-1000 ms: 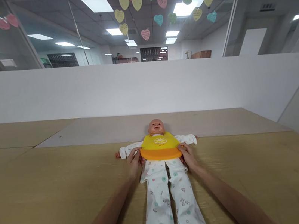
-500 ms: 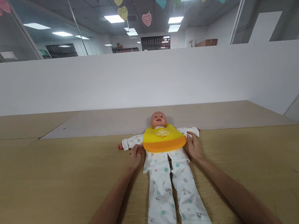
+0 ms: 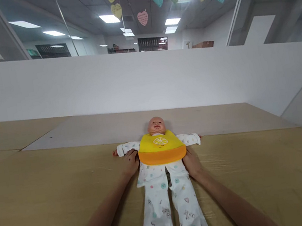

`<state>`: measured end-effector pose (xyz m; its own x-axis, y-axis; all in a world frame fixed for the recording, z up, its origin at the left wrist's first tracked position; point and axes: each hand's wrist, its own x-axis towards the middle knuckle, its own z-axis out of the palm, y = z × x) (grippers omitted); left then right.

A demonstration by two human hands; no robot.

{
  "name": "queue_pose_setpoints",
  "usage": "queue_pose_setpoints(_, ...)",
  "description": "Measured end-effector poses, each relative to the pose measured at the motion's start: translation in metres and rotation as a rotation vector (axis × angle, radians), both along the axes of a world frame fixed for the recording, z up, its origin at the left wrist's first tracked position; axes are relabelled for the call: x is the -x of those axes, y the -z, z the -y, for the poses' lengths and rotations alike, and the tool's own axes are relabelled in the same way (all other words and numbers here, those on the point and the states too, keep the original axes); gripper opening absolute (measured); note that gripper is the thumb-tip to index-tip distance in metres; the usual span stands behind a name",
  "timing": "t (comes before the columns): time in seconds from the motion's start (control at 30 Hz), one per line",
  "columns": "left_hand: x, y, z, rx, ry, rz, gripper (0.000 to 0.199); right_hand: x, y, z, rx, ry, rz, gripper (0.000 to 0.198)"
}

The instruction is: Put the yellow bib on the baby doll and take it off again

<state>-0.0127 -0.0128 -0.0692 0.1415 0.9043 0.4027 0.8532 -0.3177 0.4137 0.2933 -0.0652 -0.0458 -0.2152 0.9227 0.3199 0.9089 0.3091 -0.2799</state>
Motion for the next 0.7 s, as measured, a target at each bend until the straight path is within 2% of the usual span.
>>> queue_pose_setpoints(0.23, 0.004, 0.001, -0.025, -0.045, -0.006, -0.046, 0.023, 0.023, -0.008, 0.002, 0.131, 0.041, -0.027, 0.056)
queue_pose_setpoints(0.33, 0.004, 0.003, -0.026, -0.044, -0.013, -0.059, 0.023, 0.023, -0.006, -0.002, 0.114, 0.028, -0.016, 0.053)
queue_pose_setpoints(0.4, 0.005, 0.003, -0.021, -0.05, 0.002, -0.066, 0.024, 0.017, -0.004, -0.005, 0.081, 0.027, -0.027, 0.044)
queue_pose_setpoints(0.47, 0.009, 0.002, -0.014, -0.072, -0.001, -0.056, 0.025, 0.004, -0.001, -0.009, 0.018, 0.067, -0.016, 0.032)
queue_pose_setpoints(0.53, 0.017, -0.001, -0.008, -0.126, -0.068, -0.034, 0.024, -0.016, 0.005, -0.016, -0.106, 0.119, 0.003, 0.026)
queue_pose_setpoints(0.63, 0.037, -0.008, -0.006, -0.211, -0.223, 0.002, 0.024, -0.059, 0.015, -0.032, -0.325, 0.19, -0.024, 0.027)
queue_pose_setpoints(0.7, 0.052, -0.014, -0.008, -0.211, -0.301, 0.03, 0.022, -0.09, 0.021, -0.045, -0.37, 0.259, -0.048, 0.03)
